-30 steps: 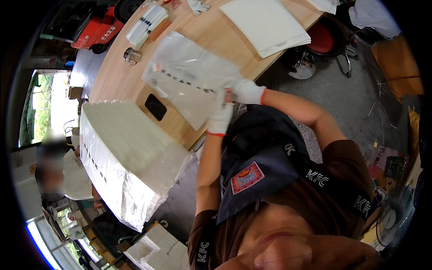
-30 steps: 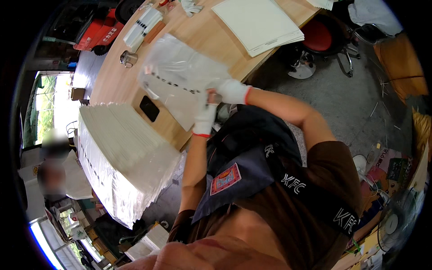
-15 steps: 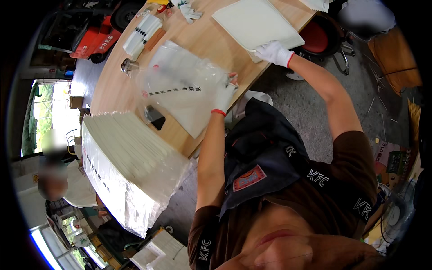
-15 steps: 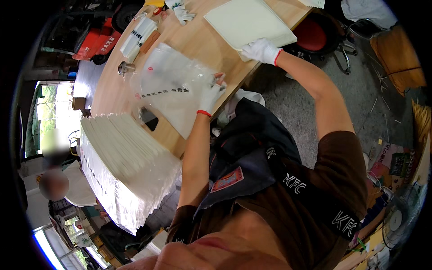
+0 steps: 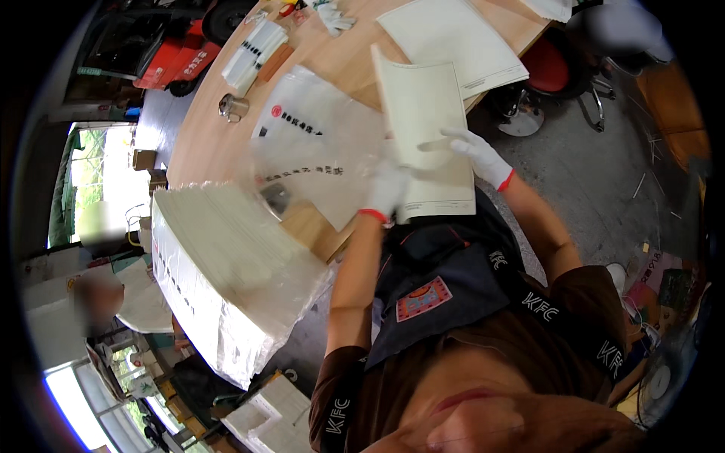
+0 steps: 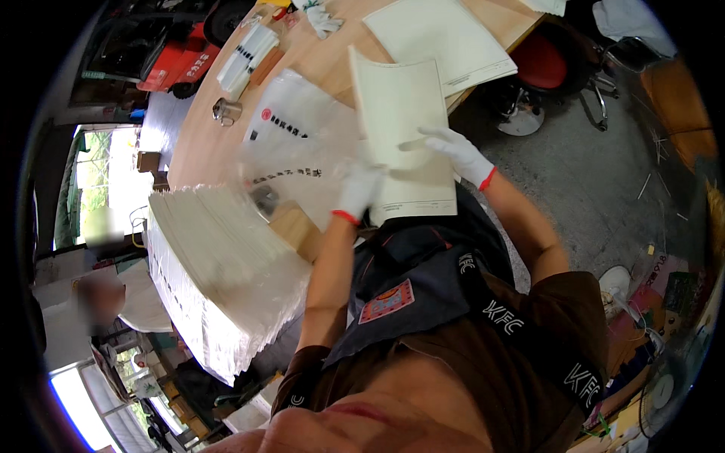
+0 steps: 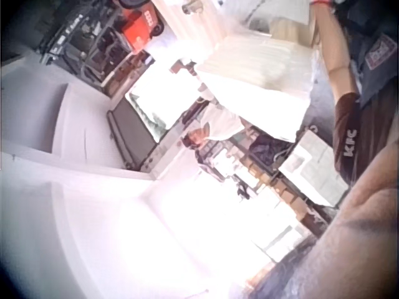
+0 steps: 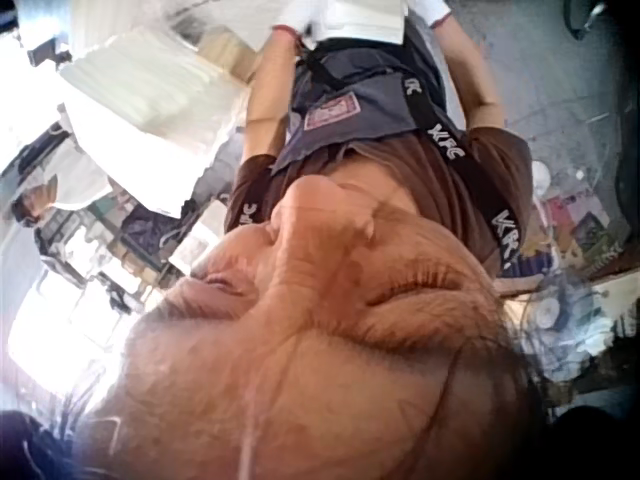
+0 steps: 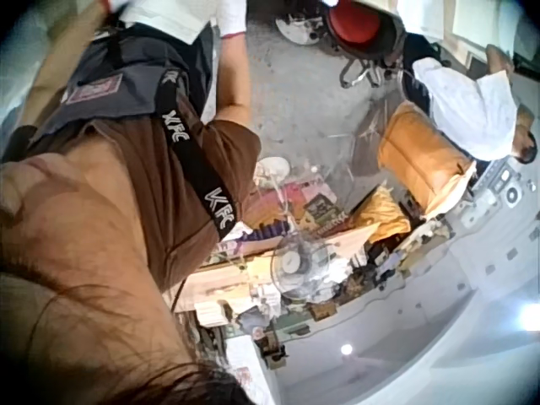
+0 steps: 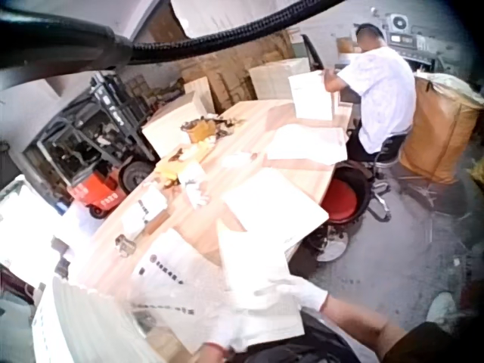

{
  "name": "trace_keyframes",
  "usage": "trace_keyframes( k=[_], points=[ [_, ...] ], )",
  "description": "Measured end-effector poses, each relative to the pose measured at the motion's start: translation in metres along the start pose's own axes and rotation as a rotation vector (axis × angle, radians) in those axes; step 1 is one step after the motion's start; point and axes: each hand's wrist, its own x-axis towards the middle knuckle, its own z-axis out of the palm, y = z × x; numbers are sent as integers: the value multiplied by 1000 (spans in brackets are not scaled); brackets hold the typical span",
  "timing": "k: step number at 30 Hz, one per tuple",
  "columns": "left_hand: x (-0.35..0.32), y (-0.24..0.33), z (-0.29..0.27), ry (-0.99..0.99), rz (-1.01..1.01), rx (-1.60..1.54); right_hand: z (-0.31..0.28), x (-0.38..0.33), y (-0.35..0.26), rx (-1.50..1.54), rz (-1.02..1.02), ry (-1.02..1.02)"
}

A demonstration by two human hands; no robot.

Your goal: The person repeatedly picks up stacks of white papers from a table, places them into a clear plastic bag, and sets the bag down. The person wears white gloves and a brown shirt with a KFC logo. The task is performed continuously throughout the clip.

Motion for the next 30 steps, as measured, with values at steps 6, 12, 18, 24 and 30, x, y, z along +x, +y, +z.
trace_keyframes(
  k=[6,12,18,24,30],
  points=[
    [-37,38,33,-68,130,166,40,-10,-9,-764,-231,216],
    [-82,54,-108,316,261,-1221,60,-46,-114,-1621,-707,-261],
    [-143,72,-132,287,402,-477,121,-21,-123,-1945,-760,-515],
    [-166,-7,-9,474,334,-150,135,13,-105,-1127,139,-623],
    [-120,18,-38,584,598,50,165,33,-66,-1588,-91,-424]
  ],
)
